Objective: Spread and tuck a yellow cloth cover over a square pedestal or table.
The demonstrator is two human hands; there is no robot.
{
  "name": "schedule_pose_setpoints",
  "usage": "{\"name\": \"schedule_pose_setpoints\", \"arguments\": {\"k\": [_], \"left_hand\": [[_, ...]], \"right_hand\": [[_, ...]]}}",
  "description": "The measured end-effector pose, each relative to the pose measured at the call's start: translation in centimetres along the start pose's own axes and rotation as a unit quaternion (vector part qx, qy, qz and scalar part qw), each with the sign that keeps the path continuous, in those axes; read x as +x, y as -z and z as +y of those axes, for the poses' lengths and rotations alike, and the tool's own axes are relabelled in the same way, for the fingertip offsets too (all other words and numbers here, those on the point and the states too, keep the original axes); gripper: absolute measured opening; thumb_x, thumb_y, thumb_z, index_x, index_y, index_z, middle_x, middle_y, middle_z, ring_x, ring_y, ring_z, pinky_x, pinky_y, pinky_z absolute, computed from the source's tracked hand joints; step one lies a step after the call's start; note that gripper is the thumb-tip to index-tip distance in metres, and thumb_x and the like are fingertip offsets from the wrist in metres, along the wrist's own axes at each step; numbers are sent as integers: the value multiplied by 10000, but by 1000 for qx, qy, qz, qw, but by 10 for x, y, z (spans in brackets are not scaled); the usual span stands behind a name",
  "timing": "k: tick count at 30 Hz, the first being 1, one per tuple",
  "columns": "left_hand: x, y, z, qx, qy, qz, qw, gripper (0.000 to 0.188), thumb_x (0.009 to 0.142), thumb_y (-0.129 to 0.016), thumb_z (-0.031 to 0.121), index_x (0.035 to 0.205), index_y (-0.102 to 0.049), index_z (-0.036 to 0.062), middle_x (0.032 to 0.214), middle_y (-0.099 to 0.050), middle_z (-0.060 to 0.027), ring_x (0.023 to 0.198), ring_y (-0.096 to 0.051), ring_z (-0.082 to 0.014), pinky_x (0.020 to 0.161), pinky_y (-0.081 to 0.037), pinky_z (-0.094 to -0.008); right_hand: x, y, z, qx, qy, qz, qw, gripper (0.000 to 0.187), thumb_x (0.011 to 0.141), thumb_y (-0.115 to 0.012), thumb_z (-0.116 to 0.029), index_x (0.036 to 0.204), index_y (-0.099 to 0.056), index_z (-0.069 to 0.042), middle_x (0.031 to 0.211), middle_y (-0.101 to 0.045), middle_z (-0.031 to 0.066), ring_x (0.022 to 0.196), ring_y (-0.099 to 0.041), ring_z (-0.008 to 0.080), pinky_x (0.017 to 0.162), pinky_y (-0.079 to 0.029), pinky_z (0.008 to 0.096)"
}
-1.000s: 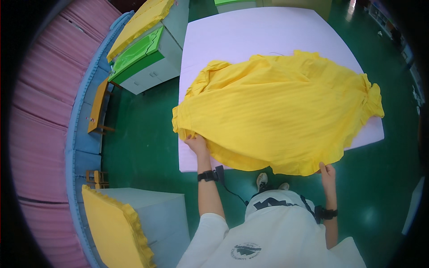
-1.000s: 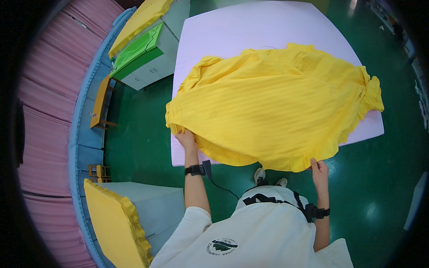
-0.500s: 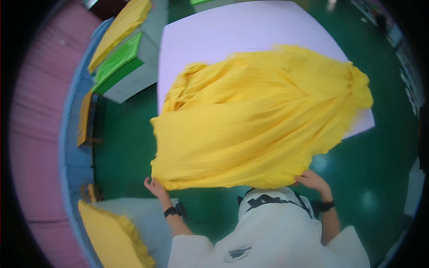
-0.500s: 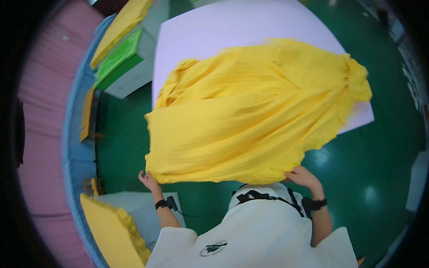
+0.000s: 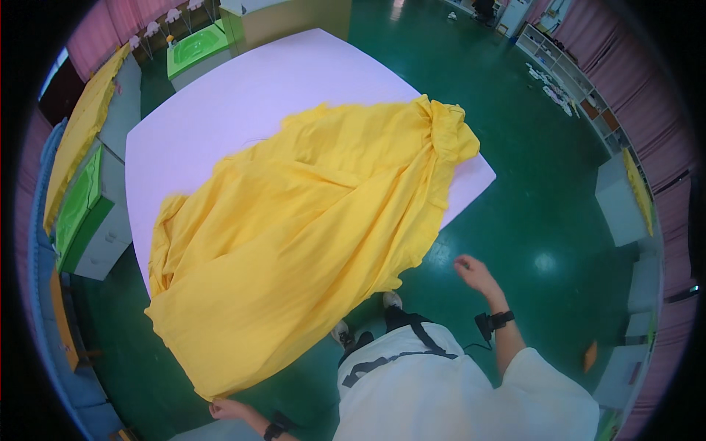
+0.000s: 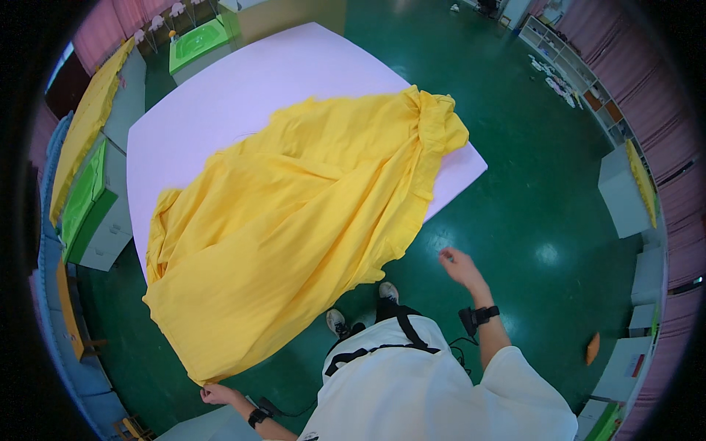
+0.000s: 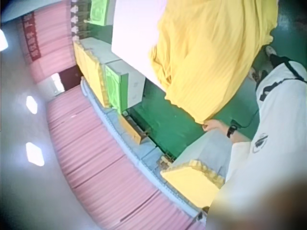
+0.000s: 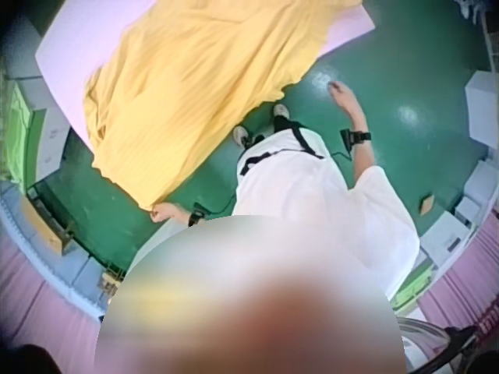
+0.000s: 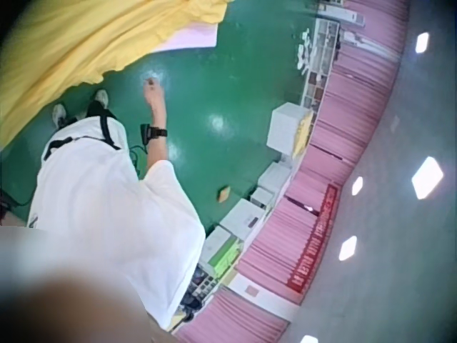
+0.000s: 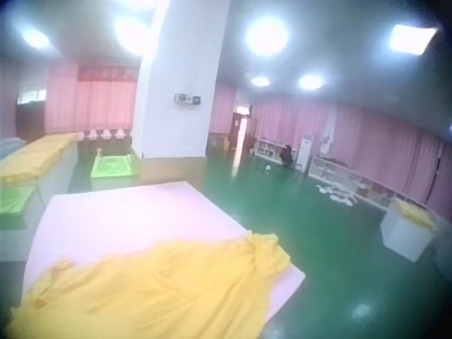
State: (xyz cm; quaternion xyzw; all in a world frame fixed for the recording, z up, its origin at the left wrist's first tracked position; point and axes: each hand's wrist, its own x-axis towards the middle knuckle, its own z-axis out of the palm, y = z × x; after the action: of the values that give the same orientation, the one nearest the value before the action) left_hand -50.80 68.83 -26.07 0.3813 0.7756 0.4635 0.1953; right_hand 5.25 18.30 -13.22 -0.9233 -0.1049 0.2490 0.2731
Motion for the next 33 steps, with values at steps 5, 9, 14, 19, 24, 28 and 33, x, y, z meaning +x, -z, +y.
{"name": "schedule_pose_setpoints", "arguments": {"k": [5, 9, 14, 19, 24, 28, 33], "left_hand": [[-165, 15, 135, 131, -213, 41, 967, 362, 993, -489, 159, 1287, -452, -48, 1252, -506, -226, 1200, -486, -356, 1041, -393, -450], [-281, -10, 181, 49, -352, -189, 915, 320, 972, -506, 126, 1250, -498, -33, 1283, -502, -199, 1228, -462, -352, 1055, -363, -447], [-416, -76, 238, 82, -499, -400, 765, 332, 940, -553, 61, 1268, -526, 11, 1301, -529, -197, 1243, -468, -346, 1071, -356, -430], [-479, -132, 256, 259, -355, -443, 782, 558, 937, -589, 345, 1440, -446, 152, 1548, -333, -153, 1434, -246, -436, 1075, -256, -682], [-504, -135, 263, 344, -360, -395, 772, 650, 904, -598, 487, 1460, -427, 195, 1558, -327, -125, 1445, -219, -447, 1026, -215, -764], [-505, -149, 261, 316, -371, -399, 777, 657, 888, -630, 477, 1450, -440, 194, 1551, -342, -124, 1430, -253, -450, 1016, -245, -755], [-474, -151, 244, 276, -387, -409, 779, 650, 882, -644, 465, 1437, -458, 182, 1546, -351, -124, 1423, -268, -451, 1009, -260, -750]], "right_hand": [[113, 57, 33, 130, 33, 196, 971, 281, 910, -657, -237, 1126, -648, -59, 930, -690, 85, 733, -615, 178, 702, -515, 317], [204, 81, 6, 248, 79, 198, 945, 264, 926, -654, -232, 1106, -638, -39, 924, -659, 53, 777, -605, 128, 706, -504, 292], [271, 109, -44, 111, 124, 245, 955, 239, 918, -670, -212, 993, -641, 13, 830, -668, 69, 705, -619, 120, 653, -507, 281], [280, 128, 0, 333, 129, 162, 920, 203, 913, -674, -162, 867, -601, 21, 652, -605, 57, 508, -543, 103, 471, -429, 273], [210, 137, 107, 231, -4, 220, 948, 215, 939, -635, -152, 811, -558, 4, 615, -578, 39, 463, -488, 107, 466, -406, 294], [201, 115, 234, 162, -97, 116, 975, 226, 963, -615, -225, 875, -594, -18, 622, -575, 26, 512, -522, 134, 498, -429, 309], [237, 162, 189, 332, -67, 168, 926, 380, 977, -580, -376, 1206, -545, -75, 1047, -604, 91, 896, -596, 172, 770, -489, 345]]}}
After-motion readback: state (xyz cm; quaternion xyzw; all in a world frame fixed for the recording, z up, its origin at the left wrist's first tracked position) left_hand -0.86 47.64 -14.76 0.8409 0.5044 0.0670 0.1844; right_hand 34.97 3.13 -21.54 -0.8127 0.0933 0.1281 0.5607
